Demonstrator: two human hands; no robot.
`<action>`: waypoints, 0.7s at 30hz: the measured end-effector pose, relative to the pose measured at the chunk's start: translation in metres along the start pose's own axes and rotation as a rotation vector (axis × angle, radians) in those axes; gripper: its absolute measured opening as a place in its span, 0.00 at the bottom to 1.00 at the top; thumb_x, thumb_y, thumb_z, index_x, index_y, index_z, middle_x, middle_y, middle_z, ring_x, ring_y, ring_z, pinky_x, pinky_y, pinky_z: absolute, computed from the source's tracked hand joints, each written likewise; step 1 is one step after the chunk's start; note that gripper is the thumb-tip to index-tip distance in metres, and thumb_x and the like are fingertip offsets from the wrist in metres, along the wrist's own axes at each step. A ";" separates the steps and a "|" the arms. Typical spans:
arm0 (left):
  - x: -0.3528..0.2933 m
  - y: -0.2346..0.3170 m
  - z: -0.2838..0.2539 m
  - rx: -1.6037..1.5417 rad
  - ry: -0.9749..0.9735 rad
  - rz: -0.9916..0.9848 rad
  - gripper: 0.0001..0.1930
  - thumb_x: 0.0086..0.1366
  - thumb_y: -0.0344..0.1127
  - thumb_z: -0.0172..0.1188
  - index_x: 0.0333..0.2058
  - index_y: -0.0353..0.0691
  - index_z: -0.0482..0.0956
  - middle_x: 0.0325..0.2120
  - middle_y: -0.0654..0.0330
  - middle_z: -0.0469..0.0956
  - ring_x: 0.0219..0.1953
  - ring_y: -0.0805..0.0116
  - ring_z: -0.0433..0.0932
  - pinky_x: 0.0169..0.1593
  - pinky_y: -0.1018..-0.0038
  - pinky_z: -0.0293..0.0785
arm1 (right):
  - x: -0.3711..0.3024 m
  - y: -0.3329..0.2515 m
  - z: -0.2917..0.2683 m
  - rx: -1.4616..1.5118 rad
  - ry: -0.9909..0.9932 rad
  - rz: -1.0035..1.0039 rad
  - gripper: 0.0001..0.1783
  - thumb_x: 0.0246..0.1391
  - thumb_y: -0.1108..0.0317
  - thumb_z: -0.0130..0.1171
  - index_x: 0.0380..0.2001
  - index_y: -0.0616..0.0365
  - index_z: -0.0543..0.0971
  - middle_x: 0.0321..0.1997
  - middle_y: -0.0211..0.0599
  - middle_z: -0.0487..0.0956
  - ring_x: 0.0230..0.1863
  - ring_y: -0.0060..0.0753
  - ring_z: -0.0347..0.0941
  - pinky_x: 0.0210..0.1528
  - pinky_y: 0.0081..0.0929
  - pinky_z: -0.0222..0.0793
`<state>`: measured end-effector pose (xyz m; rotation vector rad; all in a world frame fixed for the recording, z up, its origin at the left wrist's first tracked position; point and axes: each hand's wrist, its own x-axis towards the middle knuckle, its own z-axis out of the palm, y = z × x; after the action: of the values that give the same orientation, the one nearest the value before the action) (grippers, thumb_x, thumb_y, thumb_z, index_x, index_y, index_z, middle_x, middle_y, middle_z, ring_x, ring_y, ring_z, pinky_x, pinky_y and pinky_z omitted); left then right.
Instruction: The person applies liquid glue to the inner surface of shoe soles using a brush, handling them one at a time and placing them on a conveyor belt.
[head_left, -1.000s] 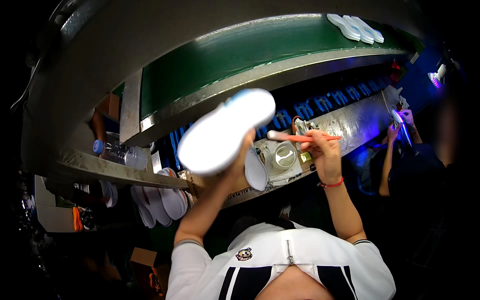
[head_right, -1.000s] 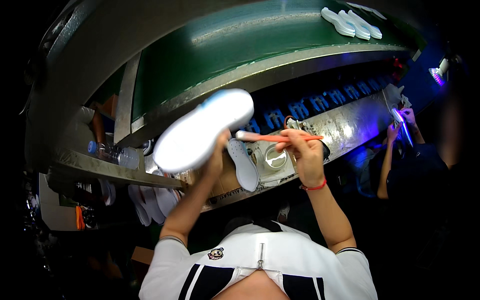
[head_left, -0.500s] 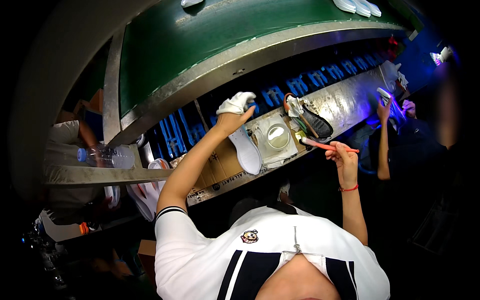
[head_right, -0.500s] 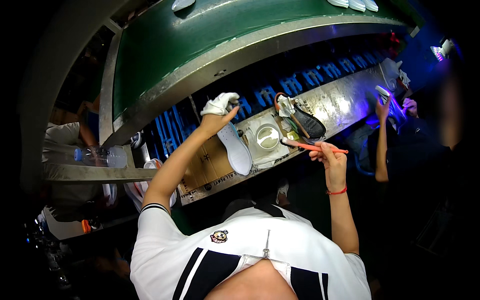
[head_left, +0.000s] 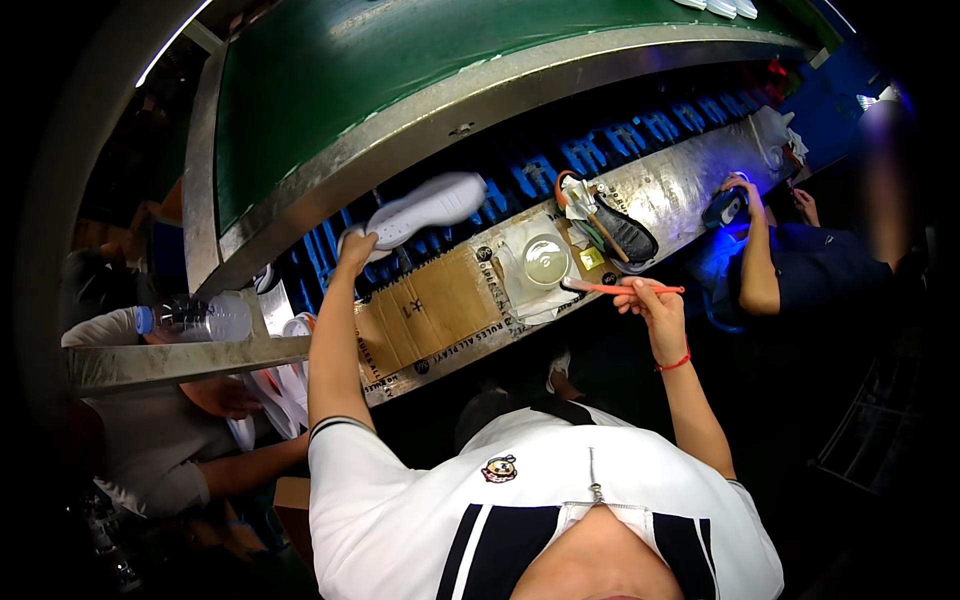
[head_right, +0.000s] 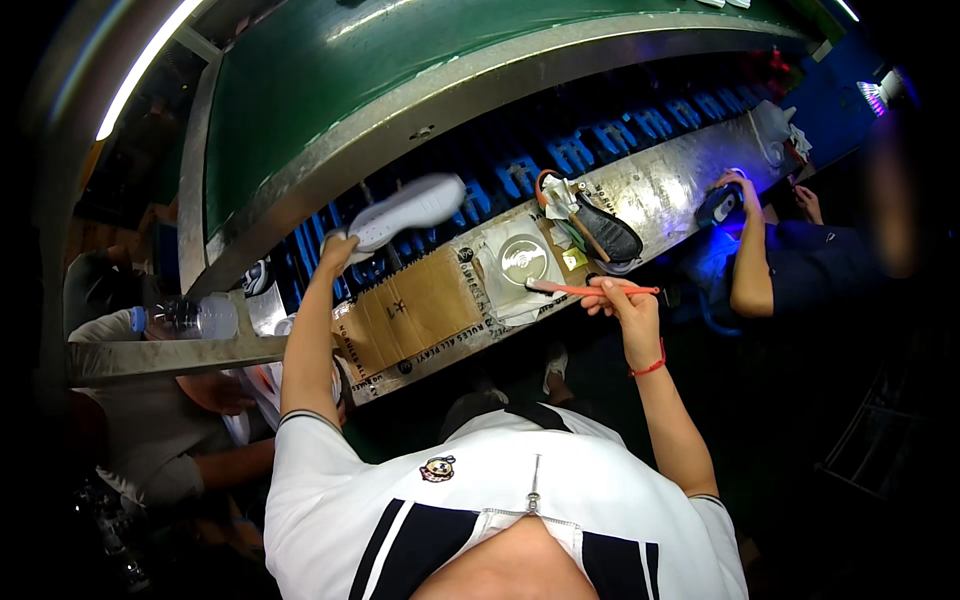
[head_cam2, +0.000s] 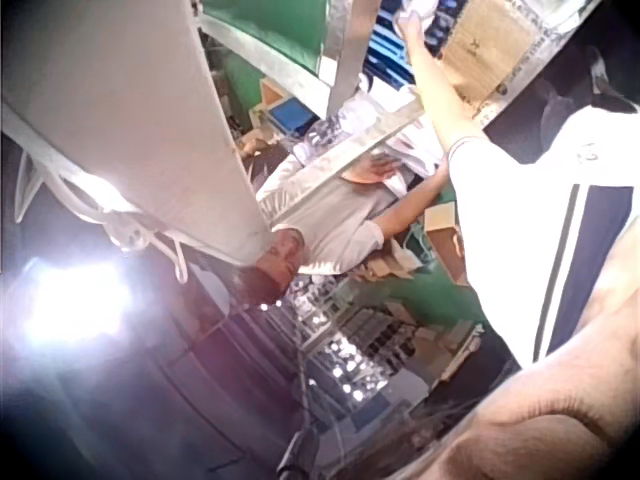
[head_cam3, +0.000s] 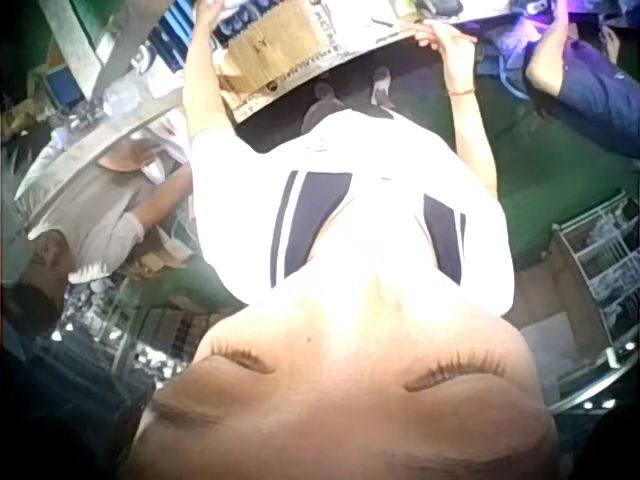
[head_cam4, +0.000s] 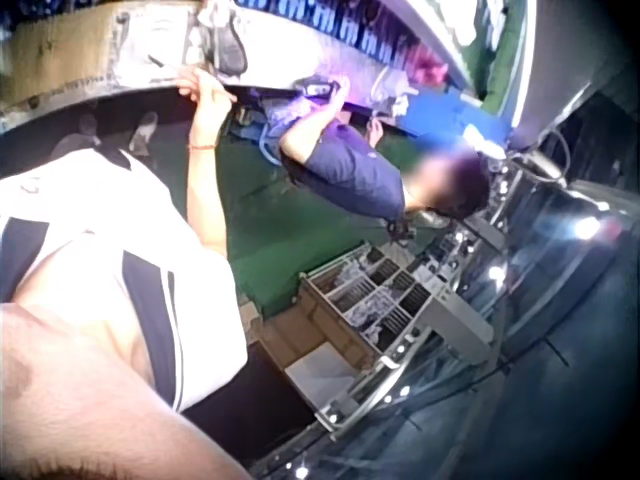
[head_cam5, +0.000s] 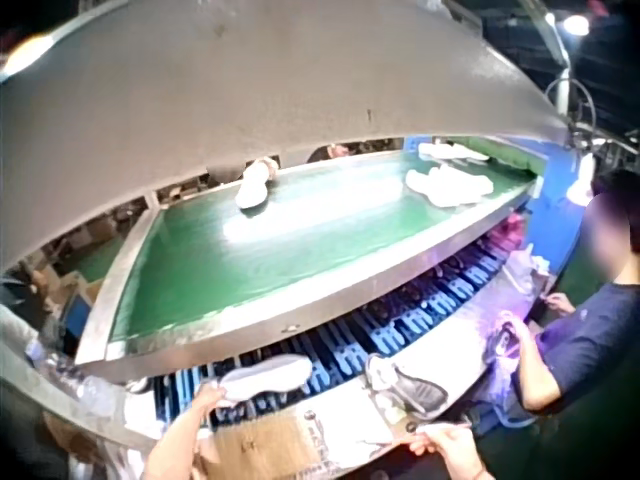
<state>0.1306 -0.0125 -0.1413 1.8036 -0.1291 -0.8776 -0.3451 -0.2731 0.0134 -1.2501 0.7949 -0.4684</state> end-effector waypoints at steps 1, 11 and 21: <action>-0.025 0.033 0.031 -0.124 -0.097 -0.040 0.18 0.57 0.23 0.53 0.48 0.25 0.70 0.43 0.44 0.75 0.41 0.49 0.79 0.46 0.59 0.80 | 0.005 0.005 -0.009 -0.071 0.045 -0.028 0.16 0.61 0.65 0.51 0.39 0.70 0.78 0.29 0.42 0.82 0.27 0.23 0.76 0.30 0.16 0.65; -0.256 -0.040 0.098 -1.064 -0.405 0.079 0.41 0.47 0.26 0.64 0.61 0.33 0.55 0.56 0.45 0.66 0.53 0.47 0.72 0.52 0.50 0.74 | 0.097 0.068 0.032 -0.557 -0.080 -0.232 0.16 0.59 0.61 0.55 0.35 0.65 0.81 0.23 0.35 0.82 0.22 0.21 0.76 0.27 0.18 0.70; -0.272 -0.035 0.125 -1.095 -0.327 0.249 0.52 0.53 0.69 0.55 0.64 0.35 0.50 0.56 0.45 0.63 0.44 0.49 0.74 0.48 0.54 0.75 | 0.109 0.070 0.035 -0.581 -0.143 -0.118 0.16 0.59 0.61 0.54 0.34 0.65 0.81 0.25 0.34 0.83 0.22 0.18 0.74 0.26 0.15 0.68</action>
<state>-0.1539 0.0351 -0.0542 0.6085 -0.0553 -0.8131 -0.2545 -0.3077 -0.0800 -1.8552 0.7619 -0.2405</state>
